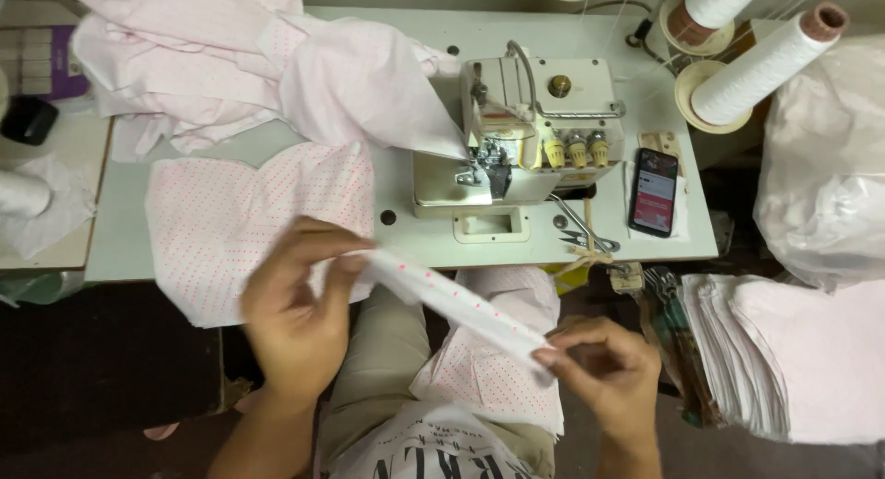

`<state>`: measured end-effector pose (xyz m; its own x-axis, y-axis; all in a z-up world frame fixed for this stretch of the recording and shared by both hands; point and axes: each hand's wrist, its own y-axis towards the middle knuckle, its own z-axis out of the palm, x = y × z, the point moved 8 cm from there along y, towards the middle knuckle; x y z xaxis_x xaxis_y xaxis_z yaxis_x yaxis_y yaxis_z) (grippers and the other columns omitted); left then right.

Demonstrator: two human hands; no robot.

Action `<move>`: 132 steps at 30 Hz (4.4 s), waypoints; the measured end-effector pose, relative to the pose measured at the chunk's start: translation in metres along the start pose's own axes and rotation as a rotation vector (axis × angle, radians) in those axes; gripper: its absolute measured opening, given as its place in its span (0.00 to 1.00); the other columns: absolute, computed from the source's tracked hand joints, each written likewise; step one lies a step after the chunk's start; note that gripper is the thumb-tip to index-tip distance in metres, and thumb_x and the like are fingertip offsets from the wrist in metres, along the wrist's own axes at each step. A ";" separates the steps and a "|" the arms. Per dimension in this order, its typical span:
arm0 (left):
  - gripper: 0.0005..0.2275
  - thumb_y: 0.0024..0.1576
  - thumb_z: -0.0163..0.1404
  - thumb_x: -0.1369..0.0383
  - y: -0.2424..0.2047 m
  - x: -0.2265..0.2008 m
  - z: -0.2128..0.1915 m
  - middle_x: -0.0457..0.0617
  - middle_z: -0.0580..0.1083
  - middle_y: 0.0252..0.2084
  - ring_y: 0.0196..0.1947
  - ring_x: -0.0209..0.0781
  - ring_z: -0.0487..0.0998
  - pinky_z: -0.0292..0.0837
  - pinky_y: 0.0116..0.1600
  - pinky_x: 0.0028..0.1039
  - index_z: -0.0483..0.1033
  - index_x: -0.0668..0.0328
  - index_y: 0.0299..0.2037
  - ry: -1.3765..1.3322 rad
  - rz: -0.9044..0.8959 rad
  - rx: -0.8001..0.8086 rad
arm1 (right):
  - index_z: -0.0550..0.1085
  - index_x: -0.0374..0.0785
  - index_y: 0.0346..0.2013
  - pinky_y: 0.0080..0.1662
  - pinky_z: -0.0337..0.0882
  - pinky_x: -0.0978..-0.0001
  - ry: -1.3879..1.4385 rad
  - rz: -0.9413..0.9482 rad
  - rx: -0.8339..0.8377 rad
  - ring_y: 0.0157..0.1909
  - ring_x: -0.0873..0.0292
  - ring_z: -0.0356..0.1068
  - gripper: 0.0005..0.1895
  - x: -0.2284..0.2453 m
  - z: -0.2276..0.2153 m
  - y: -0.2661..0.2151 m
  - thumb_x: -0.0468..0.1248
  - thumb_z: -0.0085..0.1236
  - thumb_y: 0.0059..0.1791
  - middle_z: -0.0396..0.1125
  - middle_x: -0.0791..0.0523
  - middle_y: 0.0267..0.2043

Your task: Sewing together pieces of pink and white dotted fabric using an industrial overlock machine.

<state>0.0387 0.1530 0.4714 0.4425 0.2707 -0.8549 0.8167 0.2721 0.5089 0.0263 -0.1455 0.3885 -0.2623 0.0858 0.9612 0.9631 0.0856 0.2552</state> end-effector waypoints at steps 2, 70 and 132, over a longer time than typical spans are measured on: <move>0.04 0.61 0.52 0.81 0.015 -0.009 0.008 0.56 0.76 0.30 0.29 0.48 0.75 0.75 0.40 0.33 0.79 0.71 0.34 0.032 0.193 -0.093 | 0.79 0.26 0.27 0.32 0.74 0.70 0.125 -0.064 -0.072 0.27 0.57 0.73 0.11 0.008 0.011 -0.004 0.21 0.73 0.33 0.75 0.49 0.24; 0.27 0.64 0.48 0.64 0.052 0.322 0.184 0.67 0.66 0.68 0.69 0.56 0.66 0.54 0.72 0.46 0.57 0.72 0.71 0.819 0.124 0.371 | 0.77 0.38 0.16 0.27 0.58 0.79 0.035 0.468 -0.285 0.16 0.67 0.58 0.17 -0.255 0.070 0.116 0.40 0.67 0.48 0.62 0.57 0.09; 0.07 0.66 0.55 0.69 0.066 0.414 -0.193 0.52 0.75 0.37 0.34 0.40 0.74 0.68 0.40 0.30 0.71 0.58 0.49 0.321 -0.563 -0.080 | 0.78 0.37 0.17 0.31 0.67 0.72 -0.141 0.624 0.258 0.22 0.62 0.66 0.17 -0.272 0.103 -0.028 0.40 0.65 0.49 0.69 0.51 0.14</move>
<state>0.2045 0.4617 0.1706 -0.1873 0.3255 -0.9268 0.8559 0.5170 0.0086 0.0641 -0.0688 0.1088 0.3139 0.3230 0.8929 0.8960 0.2103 -0.3911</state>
